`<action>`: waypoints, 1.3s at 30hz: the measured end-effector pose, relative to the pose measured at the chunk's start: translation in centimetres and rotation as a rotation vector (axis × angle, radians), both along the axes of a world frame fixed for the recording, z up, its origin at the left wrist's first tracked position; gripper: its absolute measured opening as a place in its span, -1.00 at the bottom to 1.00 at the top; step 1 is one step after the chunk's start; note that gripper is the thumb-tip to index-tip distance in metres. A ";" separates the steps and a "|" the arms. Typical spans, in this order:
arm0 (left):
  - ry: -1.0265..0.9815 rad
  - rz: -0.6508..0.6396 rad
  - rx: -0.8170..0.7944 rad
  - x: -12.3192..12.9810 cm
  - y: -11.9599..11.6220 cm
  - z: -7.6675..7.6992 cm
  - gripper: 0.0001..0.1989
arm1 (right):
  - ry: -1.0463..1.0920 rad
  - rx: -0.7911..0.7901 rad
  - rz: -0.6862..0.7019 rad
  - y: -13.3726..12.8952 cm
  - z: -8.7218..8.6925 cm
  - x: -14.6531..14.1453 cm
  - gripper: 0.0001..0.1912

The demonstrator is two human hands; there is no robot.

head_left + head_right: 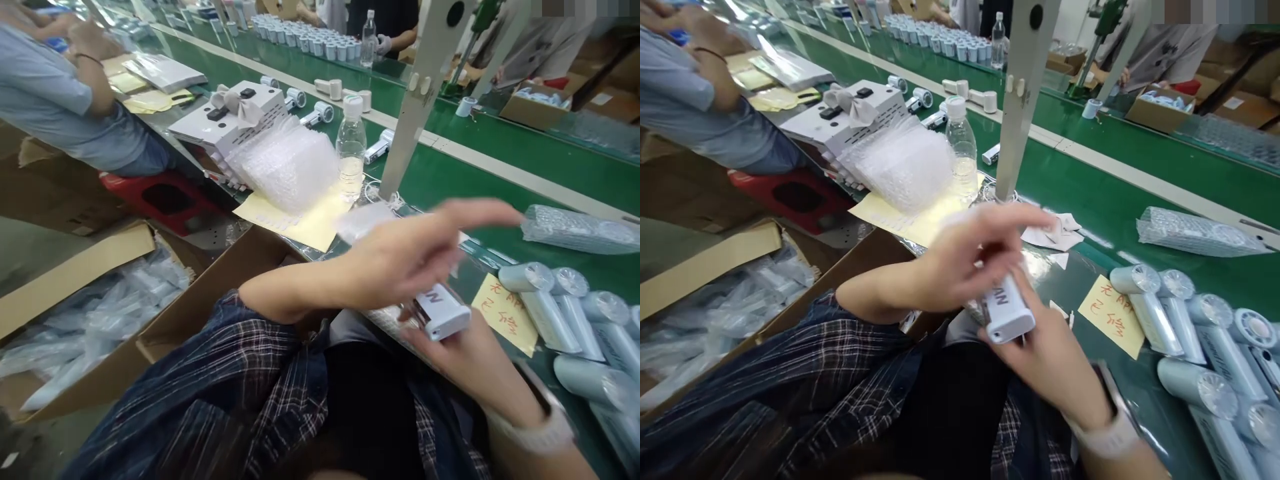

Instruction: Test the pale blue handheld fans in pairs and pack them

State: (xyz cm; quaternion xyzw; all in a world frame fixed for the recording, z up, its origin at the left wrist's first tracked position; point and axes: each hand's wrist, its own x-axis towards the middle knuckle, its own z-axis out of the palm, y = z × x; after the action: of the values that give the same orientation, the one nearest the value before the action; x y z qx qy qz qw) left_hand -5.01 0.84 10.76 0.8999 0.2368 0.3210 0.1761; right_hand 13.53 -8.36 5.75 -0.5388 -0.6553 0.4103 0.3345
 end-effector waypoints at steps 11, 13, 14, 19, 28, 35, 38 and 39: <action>0.051 1.203 -0.007 -19.4 11.3 -7.9 -0.52 | -0.768 0.564 -0.639 11.6 8.4 10.9 -0.67; 0.086 1.245 -0.070 -22.1 11.8 -9.4 -0.50 | -0.943 0.364 -0.585 14.3 7.0 12.3 -0.54; 0.077 1.239 -0.078 -22.6 11.8 -9.9 -0.52 | -0.971 0.268 -0.550 15.5 6.0 12.4 -0.52; -0.003 1.244 -0.020 -22.2 11.6 -9.2 -0.62 | -0.885 0.130 -0.458 16.2 2.1 11.9 -0.45; -0.331 1.033 0.063 -13.4 8.1 -3.9 -0.60 | -1.198 -0.159 -0.716 0.4 -1.0 18.5 -0.65; 0.361 0.042 -0.387 6.7 2.9 -10.1 -0.73 | -1.304 -0.178 -0.534 -1.5 -5.4 16.5 -0.52; 0.469 -0.041 -0.426 8.6 1.4 -11.7 -0.76 | -1.346 -0.170 -0.461 -1.2 -5.1 15.7 -0.50; 0.477 -0.051 -0.446 8.4 1.2 -11.9 -0.76 | -1.360 -0.163 -0.438 -1.1 -4.9 15.4 -0.50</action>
State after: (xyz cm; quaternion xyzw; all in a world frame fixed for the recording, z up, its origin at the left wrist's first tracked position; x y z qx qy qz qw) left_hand 3.40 2.06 -1.13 0.8946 0.3133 0.0370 0.3164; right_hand 28.97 -9.51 0.81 -0.8175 -0.5626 -0.0453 -0.1145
